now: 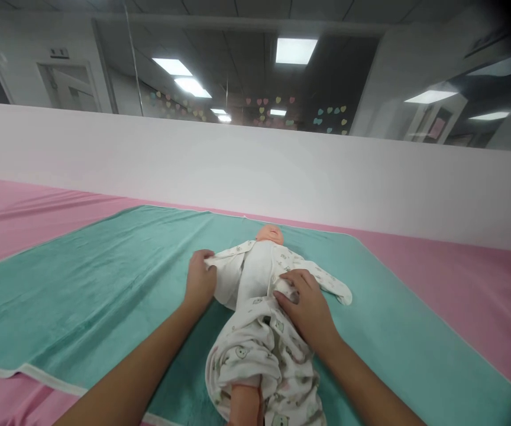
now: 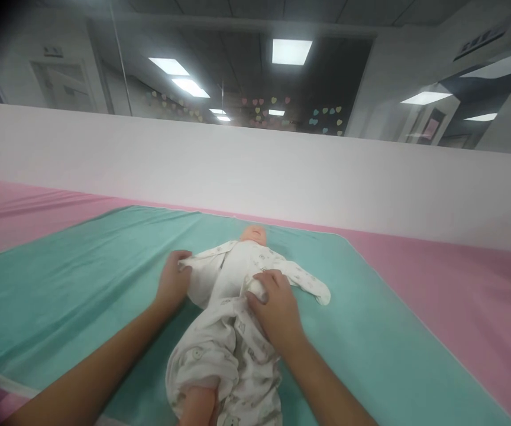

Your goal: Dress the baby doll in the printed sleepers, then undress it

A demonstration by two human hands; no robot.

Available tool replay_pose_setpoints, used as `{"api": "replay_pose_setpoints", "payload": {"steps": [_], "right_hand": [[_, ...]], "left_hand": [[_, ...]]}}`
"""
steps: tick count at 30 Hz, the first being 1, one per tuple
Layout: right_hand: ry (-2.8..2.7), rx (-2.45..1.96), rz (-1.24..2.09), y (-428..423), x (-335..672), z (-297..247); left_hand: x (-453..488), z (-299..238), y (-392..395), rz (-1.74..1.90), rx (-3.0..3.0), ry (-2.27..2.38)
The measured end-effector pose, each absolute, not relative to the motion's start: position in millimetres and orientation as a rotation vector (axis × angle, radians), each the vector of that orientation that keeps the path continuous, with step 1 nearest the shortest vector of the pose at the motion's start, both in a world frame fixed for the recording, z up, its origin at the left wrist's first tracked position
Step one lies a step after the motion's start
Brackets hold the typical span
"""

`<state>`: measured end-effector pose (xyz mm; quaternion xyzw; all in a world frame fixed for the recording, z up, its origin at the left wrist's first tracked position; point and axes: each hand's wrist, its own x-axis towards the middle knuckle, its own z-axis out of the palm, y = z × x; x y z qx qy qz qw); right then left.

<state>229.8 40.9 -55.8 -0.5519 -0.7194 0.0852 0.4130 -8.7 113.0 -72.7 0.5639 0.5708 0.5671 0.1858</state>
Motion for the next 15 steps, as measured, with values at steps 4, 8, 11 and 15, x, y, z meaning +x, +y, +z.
{"api": "replay_pose_setpoints", "payload": {"steps": [4, 8, 11, 15], "right_hand": [[-1.846, -1.461, 0.292, 41.0, 231.3, -52.9], [-1.872, -1.479, 0.349, 41.5, 234.0, -52.5], [-1.843, -1.446, 0.411, 43.0, 237.9, -52.9], [-1.744, -1.388, 0.510, 47.5, 245.8, -54.6]], "left_hand": [[20.8, -60.5, 86.5, 1.299, 1.865, 1.324], [30.7, -50.9, 65.3, 1.040, 2.072, 1.027], [29.3, -43.9, 58.0, 0.807, 2.114, 0.893], [28.4, -39.2, 58.5, 0.705, 2.108, 0.886]]}}
